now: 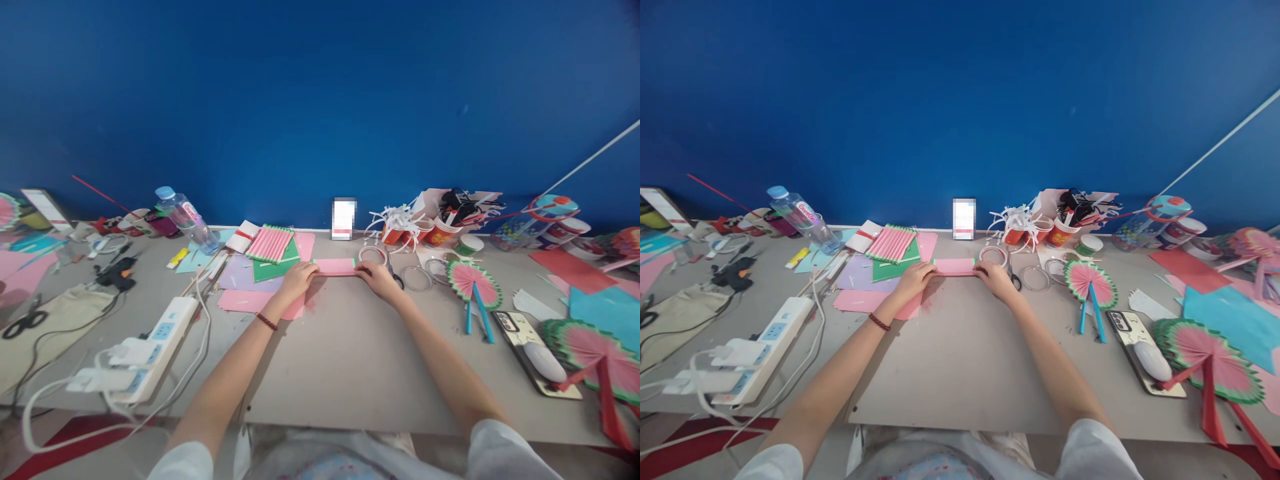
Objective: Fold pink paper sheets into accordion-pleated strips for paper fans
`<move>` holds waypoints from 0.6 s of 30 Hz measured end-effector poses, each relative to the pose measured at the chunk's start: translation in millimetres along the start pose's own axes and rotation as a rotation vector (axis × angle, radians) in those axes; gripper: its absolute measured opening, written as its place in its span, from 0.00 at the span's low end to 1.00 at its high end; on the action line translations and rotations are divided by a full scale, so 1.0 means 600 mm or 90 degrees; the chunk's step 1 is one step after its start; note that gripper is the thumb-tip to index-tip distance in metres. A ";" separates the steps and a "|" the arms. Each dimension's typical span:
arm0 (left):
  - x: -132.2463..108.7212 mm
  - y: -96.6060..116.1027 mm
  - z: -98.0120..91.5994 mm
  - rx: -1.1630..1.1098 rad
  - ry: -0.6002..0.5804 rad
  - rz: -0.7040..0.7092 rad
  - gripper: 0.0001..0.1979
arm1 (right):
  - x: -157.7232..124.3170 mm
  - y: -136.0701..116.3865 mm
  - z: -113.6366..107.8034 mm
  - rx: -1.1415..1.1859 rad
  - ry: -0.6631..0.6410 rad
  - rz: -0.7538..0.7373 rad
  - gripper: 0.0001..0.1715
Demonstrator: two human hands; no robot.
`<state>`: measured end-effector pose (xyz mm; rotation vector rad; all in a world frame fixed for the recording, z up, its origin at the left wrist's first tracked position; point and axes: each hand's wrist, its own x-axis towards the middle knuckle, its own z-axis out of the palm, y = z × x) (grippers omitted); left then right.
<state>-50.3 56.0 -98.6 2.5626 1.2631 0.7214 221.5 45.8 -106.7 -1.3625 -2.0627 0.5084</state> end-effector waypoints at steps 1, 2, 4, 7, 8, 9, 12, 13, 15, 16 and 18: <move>-0.001 -0.001 -0.001 -0.019 0.005 -0.003 0.07 | 0.000 0.000 0.002 0.000 0.005 0.003 0.09; -0.001 -0.002 -0.002 -0.037 0.009 -0.005 0.07 | 0.000 0.000 0.003 0.000 0.011 0.003 0.09; -0.002 -0.003 -0.003 -0.069 0.011 -0.007 0.08 | 0.001 -0.001 0.006 0.003 0.024 0.006 0.10; -0.004 -0.005 -0.004 -0.099 0.007 -0.006 0.09 | 0.002 -0.002 0.010 0.009 0.044 0.012 0.10; -0.004 -0.006 -0.004 -0.106 0.004 -0.003 0.09 | 0.002 -0.002 0.011 0.008 0.049 0.012 0.10; -0.004 -0.007 -0.004 -0.111 0.001 0.000 0.09 | 0.003 -0.002 0.012 0.007 0.052 0.012 0.11; -0.005 -0.009 -0.003 -0.117 -0.004 0.005 0.08 | 0.003 -0.002 0.015 0.004 0.053 0.006 0.12; -0.005 -0.010 -0.002 -0.115 -0.003 0.006 0.08 | 0.002 -0.002 0.015 0.004 0.053 0.002 0.12; -0.005 -0.011 0.000 -0.105 0.003 0.007 0.09 | 0.002 -0.003 0.014 0.001 0.055 -0.007 0.12; -0.005 -0.012 0.001 -0.100 0.006 0.009 0.09 | 0.001 -0.002 0.014 -0.004 0.053 -0.015 0.12; -0.004 -0.012 0.002 -0.090 0.009 0.010 0.09 | 0.000 -0.002 0.012 -0.015 0.041 -0.035 0.12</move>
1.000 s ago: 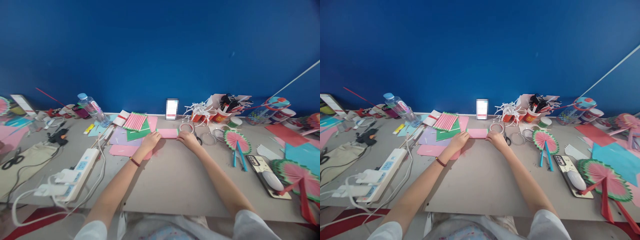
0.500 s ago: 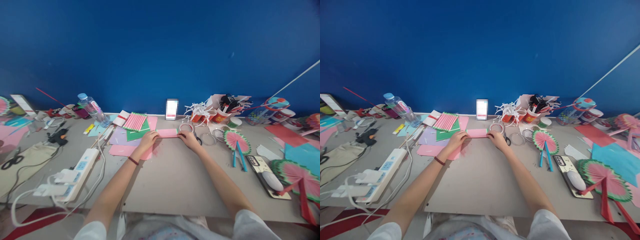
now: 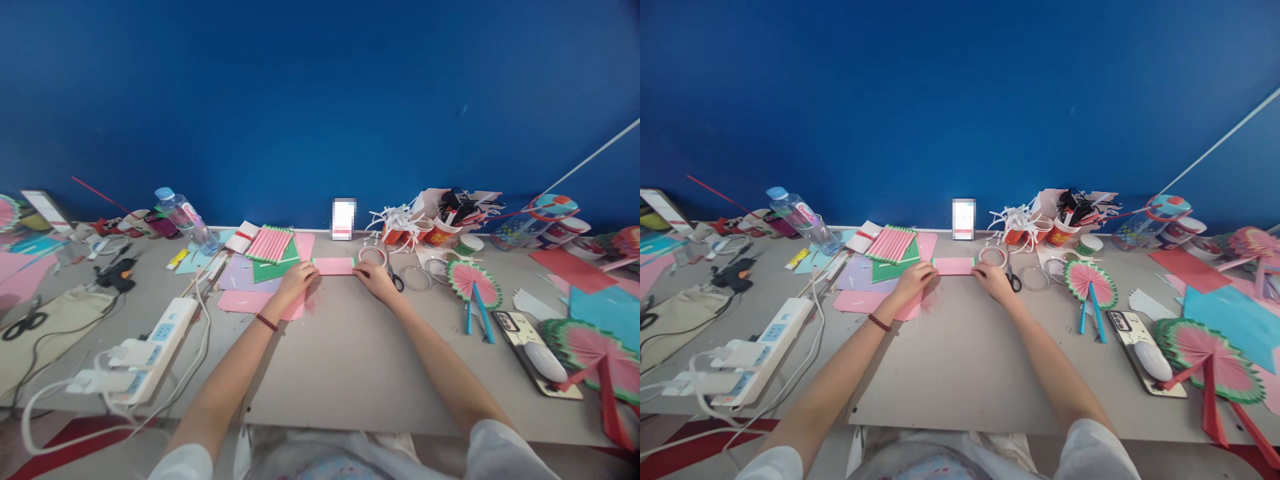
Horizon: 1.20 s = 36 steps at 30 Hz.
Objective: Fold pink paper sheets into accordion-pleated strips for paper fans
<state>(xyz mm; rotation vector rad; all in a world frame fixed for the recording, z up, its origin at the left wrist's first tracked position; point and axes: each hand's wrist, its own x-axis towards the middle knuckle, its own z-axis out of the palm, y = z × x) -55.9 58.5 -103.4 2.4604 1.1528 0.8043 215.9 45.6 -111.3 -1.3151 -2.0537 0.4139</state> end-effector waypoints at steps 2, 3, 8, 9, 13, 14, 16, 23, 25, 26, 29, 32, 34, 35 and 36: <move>0.001 0.000 0.001 0.008 0.005 0.001 0.09 | 0.000 0.001 -0.002 -0.007 -0.017 -0.024 0.12; 0.001 0.000 0.002 0.012 0.007 0.002 0.09 | 0.000 0.002 -0.003 -0.008 -0.023 -0.035 0.12; 0.003 -0.001 0.003 0.021 0.006 -0.004 0.08 | 0.001 0.003 -0.002 -0.026 -0.023 -0.038 0.13; 0.004 -0.001 0.002 0.026 0.006 -0.004 0.08 | 0.001 0.002 -0.002 -0.032 -0.021 -0.024 0.12; 0.007 -0.003 0.002 0.053 0.008 0.003 0.08 | -0.001 -0.002 0.001 -0.072 -0.014 0.030 0.11; 0.007 -0.003 0.003 0.056 0.010 0.007 0.09 | -0.002 -0.003 0.001 -0.081 -0.014 0.027 0.10; 0.008 -0.003 0.004 0.060 0.017 0.014 0.09 | -0.003 -0.004 0.001 -0.093 -0.015 0.006 0.10; 0.008 -0.004 0.006 0.082 0.015 0.002 0.11 | -0.001 0.001 -0.001 -0.076 -0.029 -0.058 0.12; 0.007 -0.005 0.005 0.069 0.011 -0.002 0.11 | 0.000 0.002 -0.002 -0.075 -0.037 -0.068 0.12; 0.006 -0.005 0.003 0.062 0.010 -0.004 0.11 | 0.000 0.003 -0.002 -0.077 -0.039 -0.069 0.13; 0.004 -0.006 0.001 0.039 0.020 -0.013 0.10 | 0.001 0.004 -0.003 -0.076 -0.041 -0.061 0.12; 0.003 -0.008 0.000 0.021 0.023 -0.023 0.09 | 0.001 0.003 -0.004 -0.084 -0.039 -0.042 0.10; 0.003 -0.009 -0.001 0.011 0.022 -0.024 0.09 | 0.001 0.001 -0.004 -0.108 -0.043 -0.032 0.09; 0.004 -0.009 -0.001 0.008 0.023 -0.023 0.08 | 0.000 0.000 -0.004 -0.124 -0.048 -0.029 0.09; 0.004 -0.008 -0.001 0.006 0.024 -0.021 0.08 | 0.000 -0.002 -0.003 -0.141 -0.052 -0.027 0.09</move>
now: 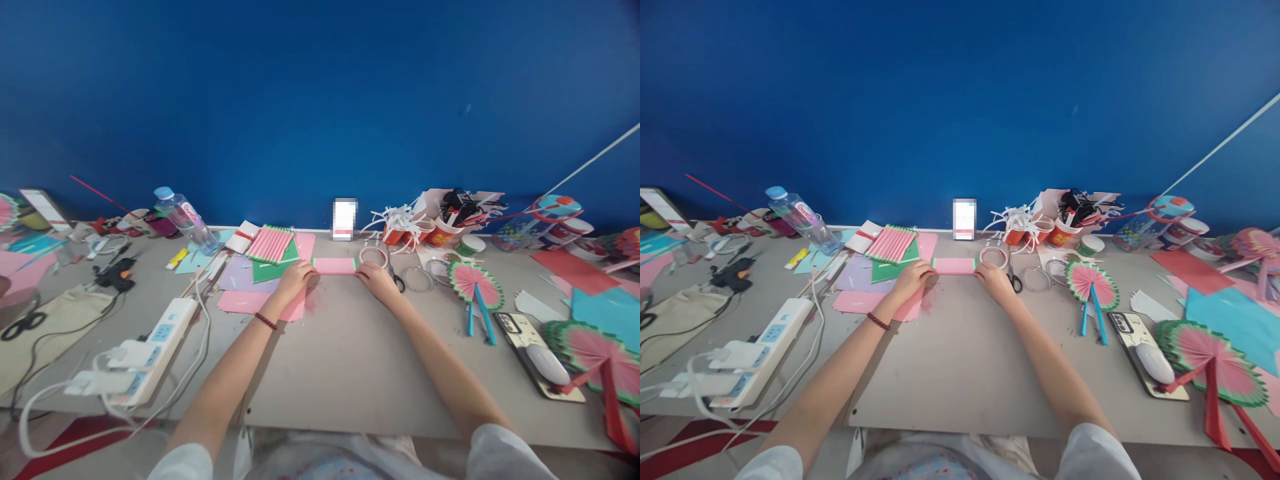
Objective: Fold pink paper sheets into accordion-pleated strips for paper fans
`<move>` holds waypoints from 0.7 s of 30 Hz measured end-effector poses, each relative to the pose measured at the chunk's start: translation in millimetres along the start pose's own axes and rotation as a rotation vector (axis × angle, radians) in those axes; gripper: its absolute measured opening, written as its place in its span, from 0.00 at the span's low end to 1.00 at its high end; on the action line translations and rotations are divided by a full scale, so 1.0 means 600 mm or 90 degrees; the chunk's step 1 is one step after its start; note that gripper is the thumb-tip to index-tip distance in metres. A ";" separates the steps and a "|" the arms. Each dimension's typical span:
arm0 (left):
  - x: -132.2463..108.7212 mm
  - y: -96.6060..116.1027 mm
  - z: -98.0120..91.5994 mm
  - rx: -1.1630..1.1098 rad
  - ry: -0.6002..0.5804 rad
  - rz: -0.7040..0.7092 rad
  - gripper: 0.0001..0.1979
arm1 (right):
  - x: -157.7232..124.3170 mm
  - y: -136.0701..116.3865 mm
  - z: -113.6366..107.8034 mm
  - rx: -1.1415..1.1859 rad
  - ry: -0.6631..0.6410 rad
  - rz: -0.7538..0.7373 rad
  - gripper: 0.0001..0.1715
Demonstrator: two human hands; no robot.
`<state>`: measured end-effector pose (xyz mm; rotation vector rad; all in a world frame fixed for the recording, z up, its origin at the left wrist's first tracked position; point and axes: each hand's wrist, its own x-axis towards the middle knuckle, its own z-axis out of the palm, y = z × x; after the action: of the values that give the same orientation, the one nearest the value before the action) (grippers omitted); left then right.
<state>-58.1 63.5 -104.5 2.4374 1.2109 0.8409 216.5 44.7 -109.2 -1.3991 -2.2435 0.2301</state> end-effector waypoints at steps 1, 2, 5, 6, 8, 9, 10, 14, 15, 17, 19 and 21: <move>0.000 0.000 0.000 0.001 0.001 0.000 0.08 | 0.000 -0.002 0.000 -0.016 -0.004 0.000 0.09; 0.000 0.001 -0.001 0.004 0.002 0.000 0.08 | -0.001 -0.004 0.000 -0.029 -0.007 -0.001 0.09; -0.001 0.002 -0.003 0.016 0.000 -0.003 0.09 | -0.002 -0.009 0.000 -0.057 -0.009 -0.005 0.09; -0.001 0.002 -0.004 0.020 -0.003 -0.001 0.10 | -0.002 -0.010 0.000 -0.065 -0.011 -0.005 0.09; -0.002 0.002 -0.006 0.025 -0.013 0.007 0.11 | -0.002 -0.012 -0.001 -0.080 -0.015 -0.002 0.09; -0.002 0.002 -0.007 0.027 -0.019 0.011 0.11 | -0.002 -0.013 -0.001 -0.085 -0.019 -0.002 0.09; -0.003 0.002 -0.008 0.031 -0.024 0.012 0.11 | -0.002 -0.014 -0.002 -0.089 -0.022 -0.002 0.09; -0.004 0.004 -0.008 0.055 -0.020 -0.005 0.10 | -0.001 -0.019 -0.005 -0.111 -0.036 -0.003 0.10; -0.004 0.004 -0.008 0.061 -0.016 -0.010 0.10 | -0.001 -0.021 -0.005 -0.120 -0.041 0.002 0.11; -0.004 0.005 -0.007 0.070 -0.011 -0.015 0.10 | 0.000 -0.026 -0.006 -0.145 -0.054 0.019 0.11; -0.003 0.006 -0.005 0.080 -0.013 -0.014 0.10 | 0.001 -0.032 -0.006 -0.176 -0.077 0.041 0.11; -0.003 0.007 -0.004 0.095 -0.018 -0.015 0.10 | 0.001 -0.037 -0.007 -0.211 -0.099 0.060 0.11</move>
<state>-58.0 59.3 -101.2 2.5367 1.3345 0.7303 200.3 34.7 -96.8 -1.7114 -2.4286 -0.0056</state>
